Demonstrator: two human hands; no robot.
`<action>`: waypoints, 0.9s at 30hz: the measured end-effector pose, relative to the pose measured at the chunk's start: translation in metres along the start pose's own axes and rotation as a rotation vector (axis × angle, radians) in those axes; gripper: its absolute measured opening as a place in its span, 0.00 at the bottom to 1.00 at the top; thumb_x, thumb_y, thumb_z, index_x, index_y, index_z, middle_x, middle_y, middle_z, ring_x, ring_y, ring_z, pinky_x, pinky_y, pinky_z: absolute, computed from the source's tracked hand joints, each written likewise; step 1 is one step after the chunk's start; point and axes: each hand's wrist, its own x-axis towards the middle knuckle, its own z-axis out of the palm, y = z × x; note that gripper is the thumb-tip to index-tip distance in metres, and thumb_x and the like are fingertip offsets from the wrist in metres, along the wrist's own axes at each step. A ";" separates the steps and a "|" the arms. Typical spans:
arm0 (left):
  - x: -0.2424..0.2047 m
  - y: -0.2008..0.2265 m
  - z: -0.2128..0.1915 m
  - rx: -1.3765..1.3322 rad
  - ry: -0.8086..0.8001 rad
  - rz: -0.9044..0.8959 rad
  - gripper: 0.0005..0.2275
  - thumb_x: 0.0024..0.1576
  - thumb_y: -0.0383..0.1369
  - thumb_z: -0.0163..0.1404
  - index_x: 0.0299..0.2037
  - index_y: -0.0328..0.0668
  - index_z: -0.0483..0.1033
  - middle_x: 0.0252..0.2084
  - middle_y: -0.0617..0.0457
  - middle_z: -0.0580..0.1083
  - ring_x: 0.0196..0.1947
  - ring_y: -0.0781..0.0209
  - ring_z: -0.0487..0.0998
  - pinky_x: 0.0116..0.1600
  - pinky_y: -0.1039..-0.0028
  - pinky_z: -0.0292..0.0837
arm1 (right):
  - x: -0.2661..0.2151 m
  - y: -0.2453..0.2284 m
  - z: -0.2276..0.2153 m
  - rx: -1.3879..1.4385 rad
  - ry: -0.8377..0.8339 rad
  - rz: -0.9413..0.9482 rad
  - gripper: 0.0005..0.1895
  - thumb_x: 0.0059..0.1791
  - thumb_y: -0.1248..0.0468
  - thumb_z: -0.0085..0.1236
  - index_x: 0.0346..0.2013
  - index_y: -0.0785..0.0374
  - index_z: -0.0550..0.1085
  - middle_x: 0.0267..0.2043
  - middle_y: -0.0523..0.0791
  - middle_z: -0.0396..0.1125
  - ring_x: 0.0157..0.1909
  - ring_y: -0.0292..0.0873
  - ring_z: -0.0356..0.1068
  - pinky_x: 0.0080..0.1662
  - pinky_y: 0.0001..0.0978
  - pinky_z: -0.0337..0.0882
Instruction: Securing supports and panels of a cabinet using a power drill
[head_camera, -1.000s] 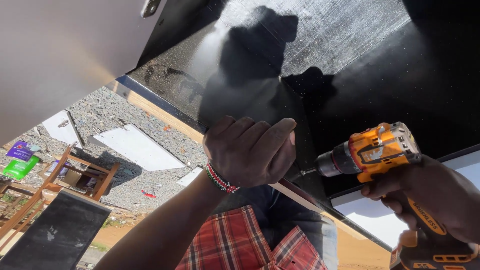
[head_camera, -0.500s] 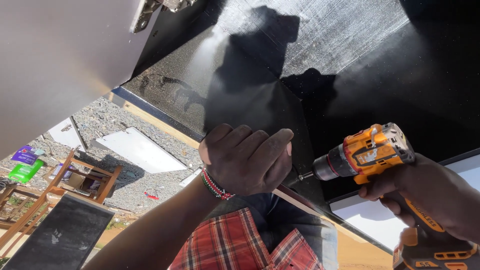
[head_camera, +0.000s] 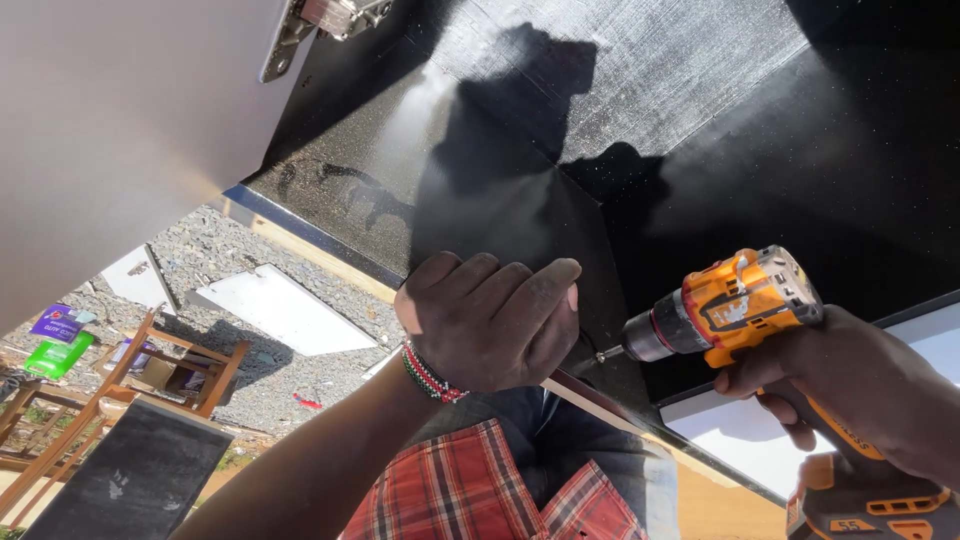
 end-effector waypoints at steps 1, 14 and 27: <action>0.001 0.000 0.002 0.005 0.000 0.012 0.04 0.66 0.35 0.60 0.43 0.52 0.89 0.25 0.65 0.74 0.23 0.65 0.72 0.34 0.69 0.52 | -0.001 0.005 -0.003 0.003 0.004 0.002 0.09 0.46 0.83 0.74 0.28 0.94 0.82 0.15 0.67 0.59 0.18 0.64 0.56 0.33 0.58 0.60; 0.030 0.007 0.033 -0.004 -0.651 -0.199 0.15 0.74 0.41 0.50 0.35 0.47 0.81 0.24 0.55 0.77 0.19 0.48 0.79 0.22 0.56 0.69 | -0.014 0.020 -0.002 0.108 -0.068 -0.064 0.06 0.48 0.84 0.69 0.37 0.92 0.86 0.24 0.65 0.65 0.24 0.58 0.56 0.26 0.56 0.60; 0.130 -0.108 0.501 0.161 -0.586 -0.372 0.27 0.62 0.52 0.69 0.63 0.44 0.77 0.59 0.44 0.78 0.57 0.42 0.86 0.51 0.49 0.89 | 0.018 0.035 -0.007 -0.276 -0.124 -0.078 0.07 0.48 0.71 0.73 0.31 0.70 0.96 0.20 0.52 0.85 0.16 0.46 0.77 0.24 0.31 0.72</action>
